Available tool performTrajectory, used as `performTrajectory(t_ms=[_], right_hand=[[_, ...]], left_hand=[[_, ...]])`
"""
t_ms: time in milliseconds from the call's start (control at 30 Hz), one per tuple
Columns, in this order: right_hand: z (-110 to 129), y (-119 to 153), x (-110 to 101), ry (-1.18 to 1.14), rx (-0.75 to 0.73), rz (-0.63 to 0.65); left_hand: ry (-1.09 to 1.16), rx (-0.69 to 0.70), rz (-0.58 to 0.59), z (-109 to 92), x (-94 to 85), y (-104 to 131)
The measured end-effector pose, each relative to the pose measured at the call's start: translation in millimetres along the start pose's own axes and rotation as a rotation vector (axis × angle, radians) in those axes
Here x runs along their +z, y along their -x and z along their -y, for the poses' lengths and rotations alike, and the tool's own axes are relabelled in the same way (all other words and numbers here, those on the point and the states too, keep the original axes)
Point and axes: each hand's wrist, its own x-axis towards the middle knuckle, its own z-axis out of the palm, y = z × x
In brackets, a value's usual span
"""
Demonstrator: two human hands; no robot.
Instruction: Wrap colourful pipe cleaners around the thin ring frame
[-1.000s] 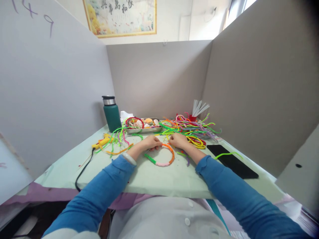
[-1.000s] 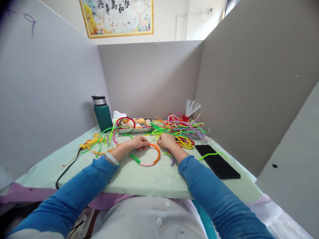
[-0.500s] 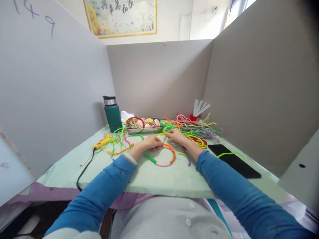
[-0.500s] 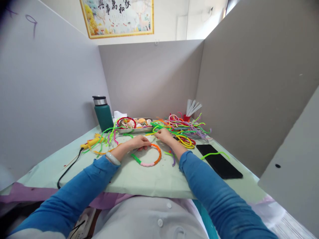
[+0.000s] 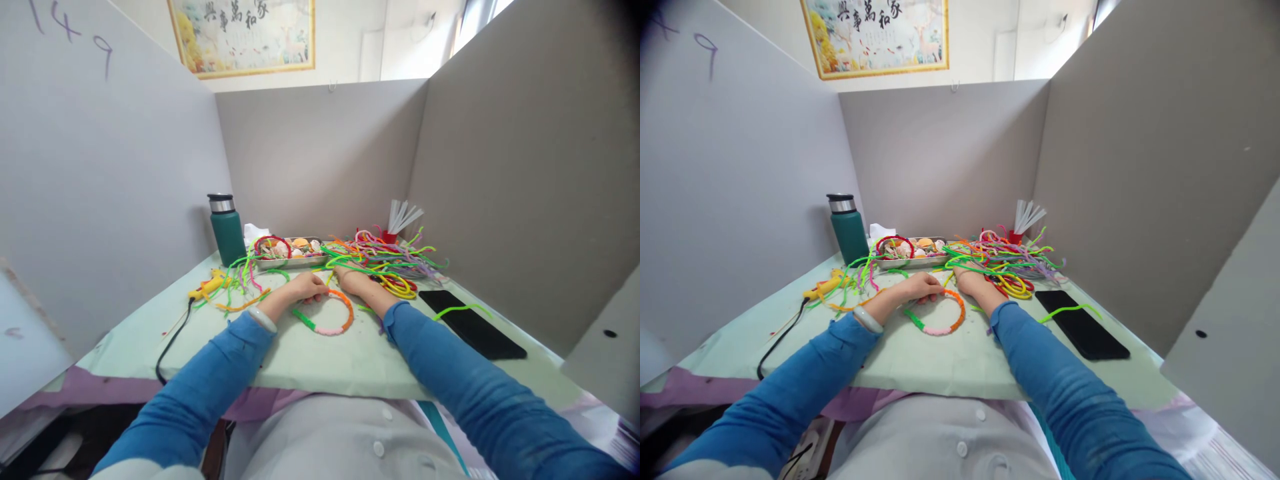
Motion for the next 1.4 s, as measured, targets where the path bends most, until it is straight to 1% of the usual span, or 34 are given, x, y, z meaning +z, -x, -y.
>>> performTrajectory(t_ms=[67,100,167,200,233,300,400,467,567,633,767,867,967,1033,1100,1200,1267,1333,1400], right_hand=[[-0.1,3.5,-0.8,0.022,0.016,-0.001],[-1.4,6.5,-0.6,0.027,-0.001,-0.013],[-5.4,13.4,-0.3,-0.014,-0.082,-0.052],[-7.6,16.4,-0.7,-0.070,-0.119,-0.080],[-9.6,18.8,-1.8,-0.160,-0.143,-0.122],[-13.0,21.2,-7.4,-0.419,-0.171,-0.194],[-17.5,21.1,-22.6,-0.859,-0.256,-0.336],[-21.3,21.2,-33.9,-1.096,-0.288,-0.380],[-27.5,23.4,-47.1,-1.289,-0.306,-0.388],[-30.4,25.3,-52.6,-1.392,-0.319,-0.455],[-31.4,28.1,-59.6,-1.511,-0.414,-0.484],[-28.8,30.1,-63.4,-1.481,-0.430,-0.512],[-23.5,32.5,-62.8,-1.347,-0.400,-0.564],[-18.7,33.9,-57.5,-1.178,-0.385,-0.578],[-13.7,34.7,-48.2,-0.940,-0.416,-0.488],[-8.1,34.2,-31.2,-0.613,-0.507,-0.417],[-6.4,33.4,-21.9,-0.461,-0.569,-0.365],[-6.2,32.9,-16.4,-0.386,-0.601,-0.382],[-6.4,33.2,-14.3,-0.353,-0.606,-0.416]], left_hand=[[-0.004,-0.007,0.000,-0.5,0.0,0.3],[-0.006,-0.006,0.002,-0.6,-0.1,0.3],[-0.008,-0.001,0.003,-0.4,-0.1,0.0],[-0.010,0.002,0.001,-0.1,-0.1,-0.2],[-0.011,0.002,0.000,0.2,-0.1,-0.4],[-0.011,0.001,-0.001,0.9,-0.2,-0.5],[-0.005,0.020,0.007,2.0,-0.5,-0.6],[-0.006,0.027,0.012,2.7,-0.8,-0.8],[-0.018,0.015,0.011,3.7,-0.9,-1.7],[-0.025,0.011,0.005,4.5,-0.7,-2.7],[-0.019,0.008,0.001,5.3,-0.1,-3.9],[-0.014,0.000,0.001,3.9,-0.1,-3.1],[-0.013,-0.005,-0.002,2.1,-0.5,-1.5],[-0.008,0.014,0.005,2.2,-1.0,-0.6],[0.003,0.045,0.012,3.8,-1.5,-0.4],[0.014,0.088,0.002,7.9,-2.4,-2.2],[-0.001,0.120,-0.037,9.7,-3.2,-4.7],[0.006,0.131,-0.125,9.1,-4.3,-7.2],[0.062,0.101,-0.215,6.0,-5.3,-8.3]])
